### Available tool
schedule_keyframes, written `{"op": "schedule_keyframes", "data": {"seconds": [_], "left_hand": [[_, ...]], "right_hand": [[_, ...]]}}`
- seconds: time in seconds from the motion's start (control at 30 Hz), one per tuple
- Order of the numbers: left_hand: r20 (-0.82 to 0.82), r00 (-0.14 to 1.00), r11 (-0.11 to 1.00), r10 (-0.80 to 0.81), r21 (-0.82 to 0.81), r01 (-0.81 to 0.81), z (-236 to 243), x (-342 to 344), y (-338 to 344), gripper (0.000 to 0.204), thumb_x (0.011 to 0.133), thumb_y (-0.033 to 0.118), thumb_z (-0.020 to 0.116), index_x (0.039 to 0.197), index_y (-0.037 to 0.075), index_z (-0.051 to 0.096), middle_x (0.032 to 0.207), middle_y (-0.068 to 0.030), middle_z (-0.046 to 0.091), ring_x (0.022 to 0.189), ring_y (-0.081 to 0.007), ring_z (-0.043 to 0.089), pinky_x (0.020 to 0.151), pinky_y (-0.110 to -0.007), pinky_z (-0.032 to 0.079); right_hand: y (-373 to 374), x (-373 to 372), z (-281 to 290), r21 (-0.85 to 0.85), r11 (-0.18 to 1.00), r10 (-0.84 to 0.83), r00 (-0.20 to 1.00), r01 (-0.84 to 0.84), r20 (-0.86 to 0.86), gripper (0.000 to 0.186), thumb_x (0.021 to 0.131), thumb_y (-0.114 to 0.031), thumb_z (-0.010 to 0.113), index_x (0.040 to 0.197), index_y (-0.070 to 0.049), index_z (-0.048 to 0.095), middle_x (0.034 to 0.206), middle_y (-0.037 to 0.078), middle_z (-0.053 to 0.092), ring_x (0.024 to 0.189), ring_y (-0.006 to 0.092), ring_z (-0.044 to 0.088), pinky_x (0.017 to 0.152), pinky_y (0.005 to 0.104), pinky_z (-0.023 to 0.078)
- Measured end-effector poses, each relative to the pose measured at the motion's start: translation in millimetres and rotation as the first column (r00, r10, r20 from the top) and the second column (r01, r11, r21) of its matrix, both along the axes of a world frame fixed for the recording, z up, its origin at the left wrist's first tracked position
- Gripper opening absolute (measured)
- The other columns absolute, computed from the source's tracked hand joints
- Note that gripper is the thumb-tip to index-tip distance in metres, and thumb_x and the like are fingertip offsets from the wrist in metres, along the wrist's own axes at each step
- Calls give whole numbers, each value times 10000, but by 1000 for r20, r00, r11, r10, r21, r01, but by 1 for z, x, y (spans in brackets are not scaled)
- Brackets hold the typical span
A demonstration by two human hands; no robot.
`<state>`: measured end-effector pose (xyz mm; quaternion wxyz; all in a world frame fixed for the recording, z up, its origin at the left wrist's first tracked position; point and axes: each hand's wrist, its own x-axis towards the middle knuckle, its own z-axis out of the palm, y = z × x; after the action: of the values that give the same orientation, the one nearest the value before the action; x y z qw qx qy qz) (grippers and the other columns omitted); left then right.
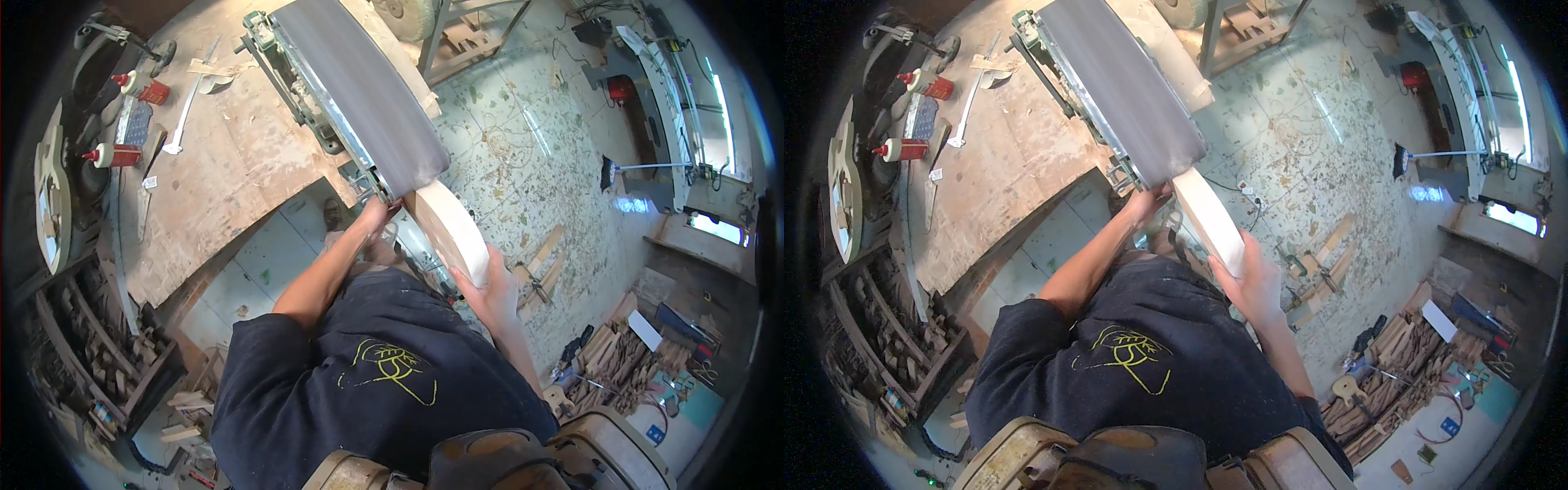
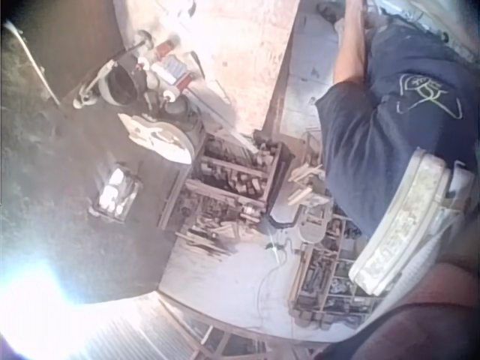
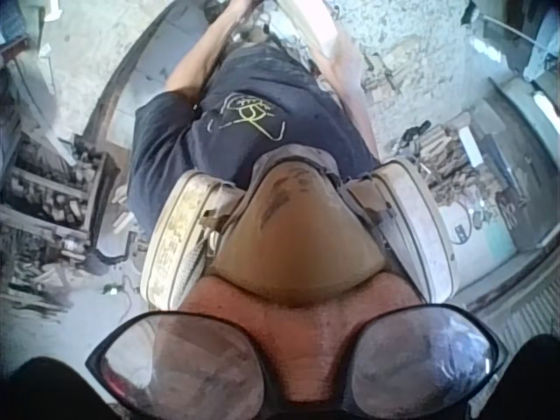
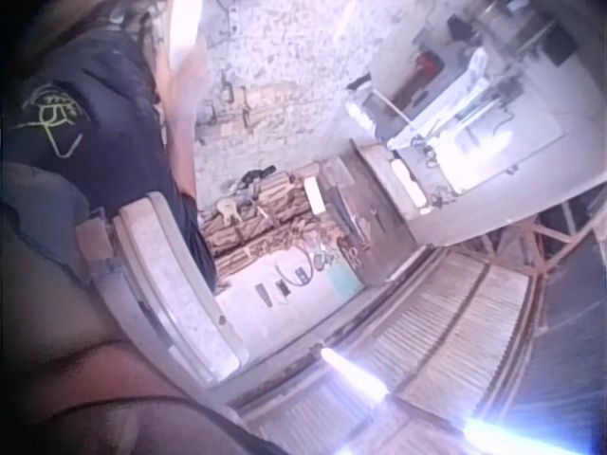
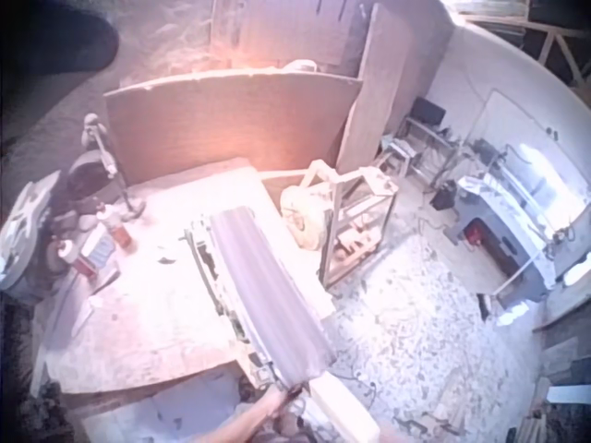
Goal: The person sands the edges and contours of a wooden guitar body using a stationary belt sander, turning the body over and repositioning it several times to reach different sections.
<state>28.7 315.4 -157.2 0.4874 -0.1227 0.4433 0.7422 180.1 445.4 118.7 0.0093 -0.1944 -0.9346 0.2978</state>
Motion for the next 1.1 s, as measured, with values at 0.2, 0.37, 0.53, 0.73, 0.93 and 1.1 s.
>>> {"op": "schedule_keyframes", "data": {"seconds": [0.2, 0.37, 0.53, 0.73, 0.93, 1.1], "left_hand": [[74, 997, 999, 37, 5, -38, -9, -4, 4, 365, 1009, 342, 509, 1273, 93, 543, 1232, -34, 579, 1147, -173, 550, 1075, -402, 402], [65, 995, 996, 80, 31, -82, -9, -1, 9, 449, 1019, 410, 472, 1309, 71, 518, 1263, -71, 564, 1143, -207, 555, 1062, -392, 418], [165, 986, 1000, -3, -28, 8, -29, 9, 17, 454, 1027, 390, 432, 1307, 45, 522, 1282, -112, 557, 1180, -242, 542, 1067, -394, 407], [212, 977, 999, -34, -9, 37, -78, 18, 23, 425, 1018, 332, 406, 1254, 14, 559, 1206, -111, 584, 1121, -245, 565, 1014, -385, 441], [256, 960, 988, 112, -134, -80, -100, 14, 12, 352, 1005, 305, 414, 1159, 53, 604, 1118, -93, 604, 1036, -233, 577, 987, -392, 429], [-71, 988, 976, -141, -175, 126, -11, 28, -16, 322, 967, 308, 511, 1149, 64, 615, 1076, -81, 606, 1017, -213, 584, 967, -414, 435]], "right_hand": [[-1, -11, -19, 28, 1000, -3, 997, 1, 77, 621, 817, -315, 777, 1290, -28, 496, 920, 235, 690, 778, 390, 700, 668, 456, 553], [-5, -20, -9, 46, 999, 9, 992, -15, 126, 617, 828, -327, 757, 1294, -28, 485, 902, 240, 690, 776, 405, 695, 671, 470, 550], [-9, -33, 5, 44, 998, -61, 968, 52, 242, 602, 801, -311, 776, 1253, -8, 518, 877, 259, 684, 798, 421, 688, 692, 468, 543], [0, -50, -22, 98, 989, 91, 978, -111, 189, 557, 842, -328, 717, 1235, -22, 466, 835, 245, 687, 748, 436, 673, 655, 503, 525], [4, -73, -57, 124, 983, 85, 928, -138, 362, 550, 817, -332, 739, 1211, -23, 513, 897, 242, 682, 840, 445, 665, 698, 493, 529], [51, 28, -25, -193, 976, -77, 990, 99, 120, 502, 778, -277, 800, 1169, -39, 592, 927, 174, 704, 822, 324, 715, 741, 400, 548]]}}
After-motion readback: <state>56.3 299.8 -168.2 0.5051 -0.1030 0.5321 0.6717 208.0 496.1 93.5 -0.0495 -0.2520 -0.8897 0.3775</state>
